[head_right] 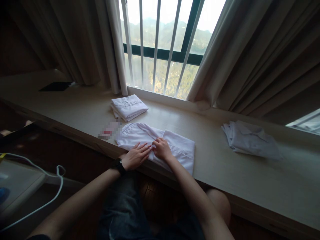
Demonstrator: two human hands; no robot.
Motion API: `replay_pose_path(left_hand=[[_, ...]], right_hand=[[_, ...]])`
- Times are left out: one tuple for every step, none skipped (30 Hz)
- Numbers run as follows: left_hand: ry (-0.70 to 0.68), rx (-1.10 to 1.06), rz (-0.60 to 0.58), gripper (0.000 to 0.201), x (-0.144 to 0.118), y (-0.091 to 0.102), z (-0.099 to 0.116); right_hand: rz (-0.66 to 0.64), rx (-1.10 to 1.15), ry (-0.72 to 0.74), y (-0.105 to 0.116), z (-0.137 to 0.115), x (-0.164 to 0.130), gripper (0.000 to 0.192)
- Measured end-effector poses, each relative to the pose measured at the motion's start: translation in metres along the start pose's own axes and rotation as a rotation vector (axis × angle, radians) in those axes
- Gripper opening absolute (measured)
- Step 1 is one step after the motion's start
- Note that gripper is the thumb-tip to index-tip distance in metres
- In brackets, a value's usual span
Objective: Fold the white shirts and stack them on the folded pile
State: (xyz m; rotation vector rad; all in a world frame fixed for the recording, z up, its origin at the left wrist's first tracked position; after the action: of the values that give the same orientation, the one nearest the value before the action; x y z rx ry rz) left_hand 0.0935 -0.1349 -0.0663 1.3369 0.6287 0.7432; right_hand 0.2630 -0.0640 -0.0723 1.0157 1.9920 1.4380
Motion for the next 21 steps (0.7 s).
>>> replay_pose_path(left_hand=[[0.007,0.01,-0.01,0.05,0.004,-0.007,0.006],[0.022,0.016,-0.019,0.052,0.006,-0.013,0.009],[0.038,0.017,-0.027,0.053,0.008,-0.018,0.009],[0.05,0.015,-0.036,0.054,0.009,-0.021,0.008],[0.052,0.012,-0.049,0.055,0.009,-0.023,0.005],[0.047,0.007,-0.062,0.055,0.009,-0.023,0.003],[0.041,-0.001,-0.075,0.055,0.01,-0.022,0.0],[0.034,-0.012,-0.087,0.054,0.011,-0.02,-0.002],[0.028,-0.025,-0.095,0.053,0.013,-0.017,-0.004],[0.027,-0.04,-0.098,0.052,0.016,-0.014,-0.005],[0.026,-0.054,-0.097,0.051,0.019,-0.012,-0.005],[0.026,-0.066,-0.093,0.051,0.022,-0.01,-0.004],[0.024,-0.075,-0.089,0.052,0.025,-0.009,-0.003],[0.022,-0.079,-0.087,0.054,0.027,-0.01,-0.002],[0.02,-0.08,-0.09,0.056,0.029,-0.012,0.0],[0.02,-0.078,-0.096,0.058,0.03,-0.015,0.001],[0.024,-0.075,-0.103,0.059,0.03,-0.019,0.002],[0.031,-0.072,-0.11,0.059,0.03,-0.022,0.002],[0.037,-0.07,-0.115,0.059,0.03,-0.025,0.001],[0.043,-0.069,-0.121,0.058,0.03,-0.027,0.001],[0.047,-0.068,-0.127,0.058,0.03,-0.029,0.0]], right_hand=[[0.053,0.016,0.005,0.004,-0.001,-0.005,0.028],[0.11,0.037,-0.006,0.008,-0.002,-0.012,0.033],[0.155,0.057,-0.024,0.01,-0.003,-0.021,0.039],[0.174,0.069,-0.04,0.01,-0.004,-0.032,0.048],[0.165,0.067,-0.051,0.008,-0.006,-0.044,0.058],[0.138,0.052,-0.057,0.003,-0.008,-0.056,0.07],[0.103,0.027,-0.066,-0.002,-0.01,-0.067,0.079],[0.071,-0.004,-0.082,-0.009,-0.011,-0.078,0.084],[0.05,-0.034,-0.106,-0.015,-0.012,-0.086,0.083],[0.04,-0.057,-0.13,-0.02,-0.012,-0.093,0.078],[0.033,-0.071,-0.148,-0.024,-0.012,-0.097,0.071],[0.026,-0.078,-0.154,-0.027,-0.012,-0.1,0.064],[0.02,-0.078,-0.152,-0.029,-0.011,-0.101,0.057],[0.019,-0.074,-0.145,-0.029,-0.011,-0.101,0.052],[0.025,-0.069,-0.139,-0.028,-0.01,-0.101,0.048],[0.038,-0.065,-0.137,-0.026,-0.01,-0.101,0.048],[0.055,-0.062,-0.139,-0.024,-0.009,-0.102,0.049],[0.071,-0.062,-0.141,-0.022,-0.009,-0.102,0.051],[0.081,-0.064,-0.141,-0.02,-0.008,-0.103,0.053],[0.083,-0.066,-0.135,-0.02,-0.008,-0.104,0.053],[0.076,-0.062,-0.123,-0.02,-0.008,-0.104,0.05]])
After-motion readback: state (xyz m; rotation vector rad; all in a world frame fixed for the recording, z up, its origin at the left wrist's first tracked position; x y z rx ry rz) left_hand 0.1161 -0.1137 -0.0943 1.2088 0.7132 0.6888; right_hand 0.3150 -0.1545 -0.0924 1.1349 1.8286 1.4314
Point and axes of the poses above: each hand's wrist, its own x-axis towards the middle knuckle, its own y-axis out of the back of the hand, z = x × y, the point moved 4 cm from there along x, towards the middle knuckle, and after that the axes turned 15 degrees about -z, right-handed, at the moved point
